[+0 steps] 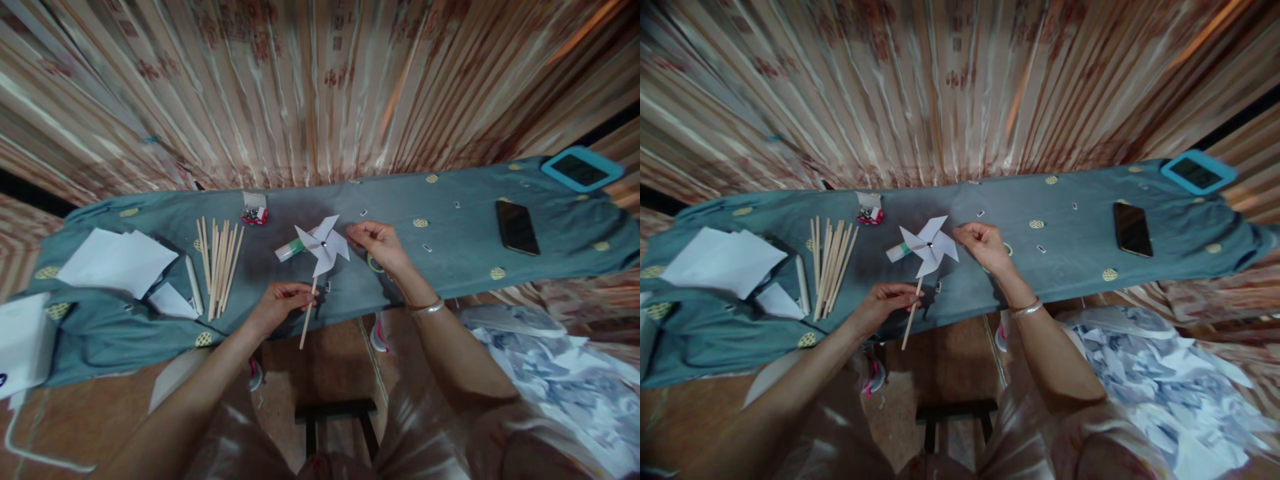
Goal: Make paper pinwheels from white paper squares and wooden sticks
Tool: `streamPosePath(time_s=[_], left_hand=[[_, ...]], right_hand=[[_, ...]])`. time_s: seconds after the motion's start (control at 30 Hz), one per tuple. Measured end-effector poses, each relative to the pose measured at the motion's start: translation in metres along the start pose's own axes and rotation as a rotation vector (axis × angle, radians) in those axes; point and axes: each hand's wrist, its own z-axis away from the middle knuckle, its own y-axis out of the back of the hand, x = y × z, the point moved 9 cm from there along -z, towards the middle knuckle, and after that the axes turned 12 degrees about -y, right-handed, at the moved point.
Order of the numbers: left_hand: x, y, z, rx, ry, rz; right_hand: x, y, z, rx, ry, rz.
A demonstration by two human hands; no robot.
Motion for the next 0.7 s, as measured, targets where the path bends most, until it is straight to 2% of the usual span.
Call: streamPosePath(time_s=[0.37, 0.7], left_hand=[[0.003, 0.003, -0.001, 0.049, -0.016, -0.021], [0.001, 0.005, -0.003, 0.084, -0.005, -0.01]], right_hand=[[0.005, -0.017, 0.007, -0.151, -0.079, -0.021], [0.007, -0.022, 0.01, -0.17, -0.128, -0.036]])
